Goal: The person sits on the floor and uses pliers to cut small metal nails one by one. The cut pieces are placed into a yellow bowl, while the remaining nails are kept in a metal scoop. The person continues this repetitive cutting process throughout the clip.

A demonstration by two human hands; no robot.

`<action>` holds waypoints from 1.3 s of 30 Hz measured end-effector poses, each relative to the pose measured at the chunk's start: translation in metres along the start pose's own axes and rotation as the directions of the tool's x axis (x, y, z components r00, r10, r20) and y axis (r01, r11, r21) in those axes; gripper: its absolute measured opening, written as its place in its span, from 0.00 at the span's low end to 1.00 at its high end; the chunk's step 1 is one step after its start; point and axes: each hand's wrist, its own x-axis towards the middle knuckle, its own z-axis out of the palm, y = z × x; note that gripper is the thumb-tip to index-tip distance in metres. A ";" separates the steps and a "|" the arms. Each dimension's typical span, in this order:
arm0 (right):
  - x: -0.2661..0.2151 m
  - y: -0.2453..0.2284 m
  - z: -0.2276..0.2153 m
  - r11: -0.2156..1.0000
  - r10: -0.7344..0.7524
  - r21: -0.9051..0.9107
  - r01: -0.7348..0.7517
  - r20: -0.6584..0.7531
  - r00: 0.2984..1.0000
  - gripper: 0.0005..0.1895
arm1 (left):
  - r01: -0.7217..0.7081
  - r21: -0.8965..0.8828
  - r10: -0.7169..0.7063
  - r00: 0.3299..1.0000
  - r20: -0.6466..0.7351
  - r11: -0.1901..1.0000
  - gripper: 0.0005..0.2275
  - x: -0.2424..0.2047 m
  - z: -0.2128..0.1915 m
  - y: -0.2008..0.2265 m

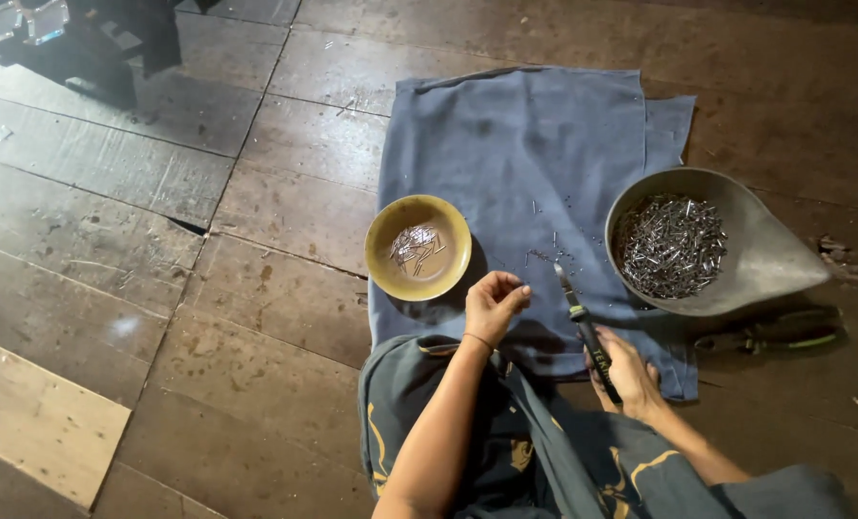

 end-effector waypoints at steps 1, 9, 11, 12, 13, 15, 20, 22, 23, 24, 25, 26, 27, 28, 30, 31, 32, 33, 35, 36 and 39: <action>0.027 0.035 0.008 0.926 -0.285 -0.299 0.230 -0.158 0.945 0.23 | -0.039 0.048 0.039 0.999 0.002 0.998 0.08 0.004 -0.003 -0.005; -0.072 -0.055 -0.019 0.993 -0.080 0.079 0.092 -0.147 0.986 0.21 | -0.106 0.029 0.106 0.994 0.024 0.994 0.05 0.010 -0.008 -0.008; -0.059 -0.042 -0.030 0.957 -0.270 -0.105 0.270 0.011 0.963 0.29 | -0.141 0.015 0.140 0.990 0.032 0.990 0.08 0.009 -0.007 -0.001; -0.065 -0.043 -0.030 0.961 -0.258 -0.104 0.257 0.007 0.966 0.29 | -0.129 0.014 0.128 0.991 0.038 0.992 0.08 0.005 -0.005 0.002; -0.068 -0.048 -0.030 0.955 -0.279 -0.111 0.274 -0.024 0.960 0.27 | -0.132 -0.007 0.132 0.991 0.032 0.991 0.10 0.003 -0.003 0.007; -0.075 -0.057 -0.031 0.951 -0.294 -0.117 0.286 -0.056 0.954 0.25 | -0.130 -0.027 0.131 0.991 0.028 0.991 0.13 0.002 -0.001 0.013; -0.069 -0.054 -0.036 0.954 -0.286 -0.093 0.285 0.001 0.958 0.25 | -0.193 -0.020 0.194 0.975 0.105 0.981 0.20 0.001 0.000 0.014; -0.076 -0.058 -0.037 0.957 -0.286 -0.058 0.285 -0.009 0.958 0.25 | -0.195 -0.005 0.194 0.973 0.125 0.981 0.20 -0.003 0.003 0.020; -0.078 -0.061 -0.037 0.957 -0.289 -0.024 0.288 -0.018 0.957 0.25 | -0.200 0.009 0.197 0.970 0.144 0.980 0.20 -0.005 0.004 0.024; -0.082 -0.064 -0.038 0.958 -0.286 -0.023 0.286 -0.018 0.958 0.25 | -0.198 0.010 0.194 0.970 0.145 0.980 0.20 -0.006 0.005 0.023; -0.086 -0.067 -0.038 0.955 -0.296 -0.010 0.296 -0.020 0.955 0.25 | -0.191 0.013 0.186 0.968 0.171 0.982 0.21 -0.007 0.005 0.022; -0.089 -0.070 -0.038 0.952 -0.307 0.003 0.307 -0.022 0.952 0.24 | -0.184 0.017 0.177 0.964 0.196 0.983 0.22 -0.007 0.006 0.021; -0.090 -0.073 -0.037 0.952 -0.305 0.003 0.305 -0.021 0.952 0.24 | -0.183 0.018 0.176 0.965 0.196 0.983 0.22 -0.007 0.006 0.020; -0.091 -0.076 -0.035 0.962 -0.257 -0.096 0.254 -0.017 0.966 0.25 | -0.178 0.018 0.170 0.963 0.210 0.984 0.21 -0.007 0.006 0.019; -0.078 -0.054 -0.020 0.961 -0.205 -0.193 0.197 -0.018 0.979 0.27 | -0.170 0.018 0.161 0.961 0.225 0.985 0.21 -0.008 0.007 0.018; -0.063 -0.029 -0.007 0.794 -0.336 -0.563 0.229 -0.093 0.937 0.26 | -0.166 0.019 0.158 0.962 0.222 0.986 0.20 -0.008 0.007 0.020; -0.049 -0.005 0.007 0.507 -0.478 -0.845 0.173 -0.109 0.871 0.25 | -0.163 0.020 0.155 0.963 0.219 0.986 0.20 -0.008 0.008 0.021; -0.051 -0.008 0.006 0.507 -0.477 -0.845 0.172 -0.109 0.872 0.25 | -0.162 0.020 0.154 0.964 0.219 0.987 0.20 -0.008 0.007 0.019; -0.055 -0.015 0.004 0.934 -0.270 -0.244 0.261 -0.001 0.963 0.21 | -0.163 0.051 0.151 0.970 0.189 0.985 0.18 -0.007 0.004 0.016; -0.071 -0.040 -0.006 0.934 -0.269 -0.244 0.261 -0.001 0.963 0.21 | -0.163 0.050 0.151 0.971 0.188 0.985 0.18 -0.009 0.007 0.019; -0.111 -0.099 -0.023 0.669 -0.199 0.731 -0.132 0.348 0.916 0.27 | -0.143 0.021 0.137 0.976 0.170 0.989 0.20 -0.015 0.013 0.020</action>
